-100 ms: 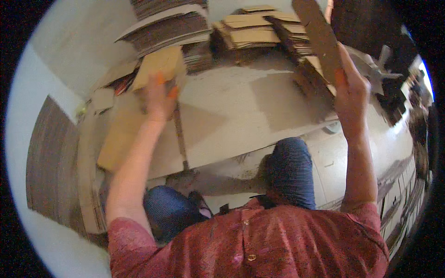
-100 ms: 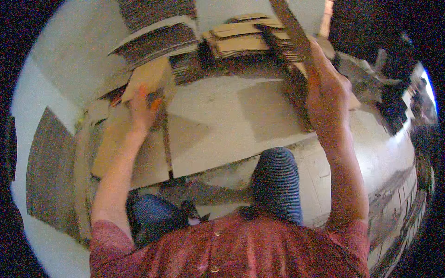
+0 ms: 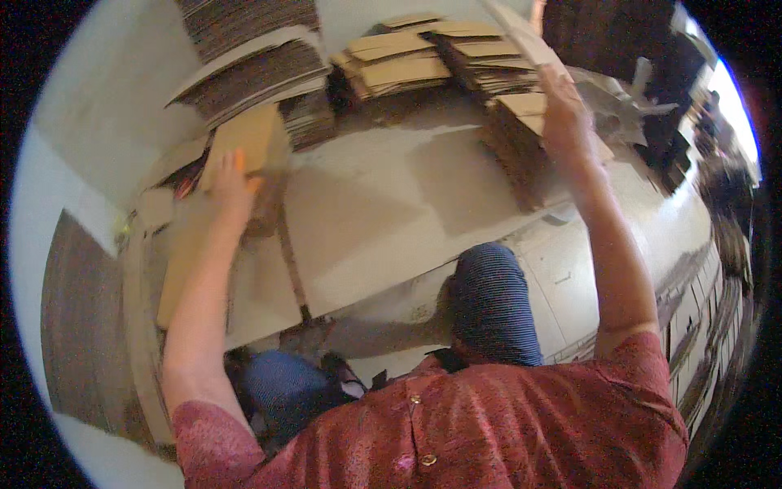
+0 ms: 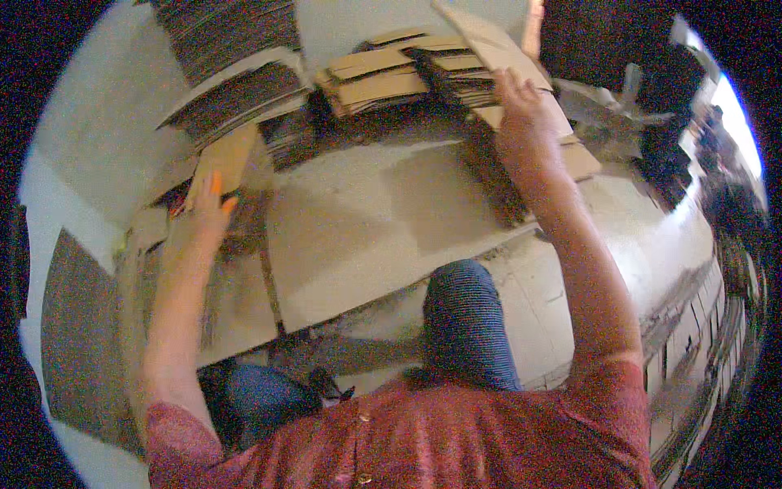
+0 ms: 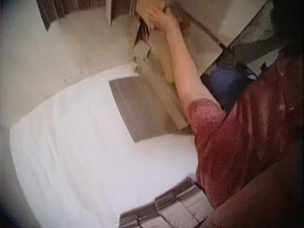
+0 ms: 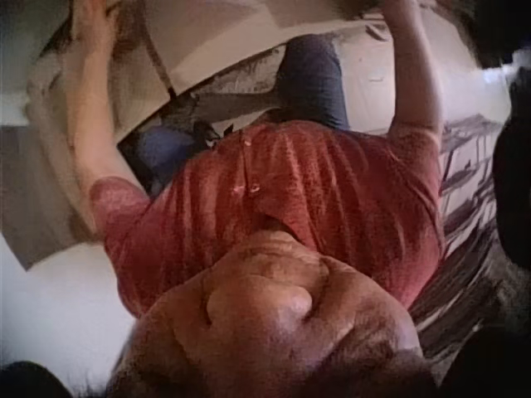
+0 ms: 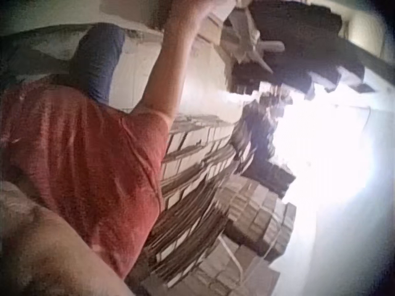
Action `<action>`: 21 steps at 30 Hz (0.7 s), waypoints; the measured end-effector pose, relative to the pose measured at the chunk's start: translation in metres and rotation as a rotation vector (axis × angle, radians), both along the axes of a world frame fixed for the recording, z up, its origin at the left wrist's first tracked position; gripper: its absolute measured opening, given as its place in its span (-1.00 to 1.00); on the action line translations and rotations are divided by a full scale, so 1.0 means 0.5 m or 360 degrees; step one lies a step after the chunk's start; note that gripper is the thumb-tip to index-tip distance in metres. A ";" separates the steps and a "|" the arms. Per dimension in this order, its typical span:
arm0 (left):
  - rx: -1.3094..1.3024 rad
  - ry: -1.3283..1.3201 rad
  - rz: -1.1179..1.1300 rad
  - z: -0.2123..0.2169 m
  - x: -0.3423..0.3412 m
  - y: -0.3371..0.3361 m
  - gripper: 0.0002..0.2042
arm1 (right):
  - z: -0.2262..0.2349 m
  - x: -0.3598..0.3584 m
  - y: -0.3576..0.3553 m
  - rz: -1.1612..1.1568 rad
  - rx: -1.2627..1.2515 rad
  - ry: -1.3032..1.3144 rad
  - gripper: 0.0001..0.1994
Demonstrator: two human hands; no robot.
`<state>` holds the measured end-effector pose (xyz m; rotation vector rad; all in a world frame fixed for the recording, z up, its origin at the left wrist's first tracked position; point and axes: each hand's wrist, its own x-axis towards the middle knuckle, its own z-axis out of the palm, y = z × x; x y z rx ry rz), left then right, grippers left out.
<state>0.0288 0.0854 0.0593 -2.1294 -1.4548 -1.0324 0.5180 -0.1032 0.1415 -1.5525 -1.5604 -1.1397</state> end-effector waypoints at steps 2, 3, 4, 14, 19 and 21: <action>-0.0478 -0.0189 -0.0155 0.059 -0.030 0.010 -0.56 | -0.095 0.062 0.065 -0.0218 -0.0445 0.0141 -0.47; -0.0782 -0.0072 -0.0228 -0.047 0.034 -0.036 -0.59 | -0.236 0.166 0.025 -0.0326 -0.0701 0.0014 -0.54; -0.0841 0.0129 -0.0224 -0.040 0.016 -0.051 -0.62 | -0.262 0.147 0.005 -0.0516 -0.1554 0.0392 -0.63; 0.0023 -0.0046 -0.0146 0.018 0.068 -0.152 -0.75 | -0.195 -0.043 -0.050 0.0319 -0.0739 0.0654 -0.48; -0.0034 0.0249 -0.1069 -0.100 0.161 -0.364 -0.66 | -0.218 -0.286 -0.082 0.1817 -0.1432 0.3129 -0.58; -0.0261 0.0152 -0.1186 -0.104 0.172 -0.445 -0.64 | -0.245 -0.313 -0.082 0.1866 -0.1419 0.3261 -0.70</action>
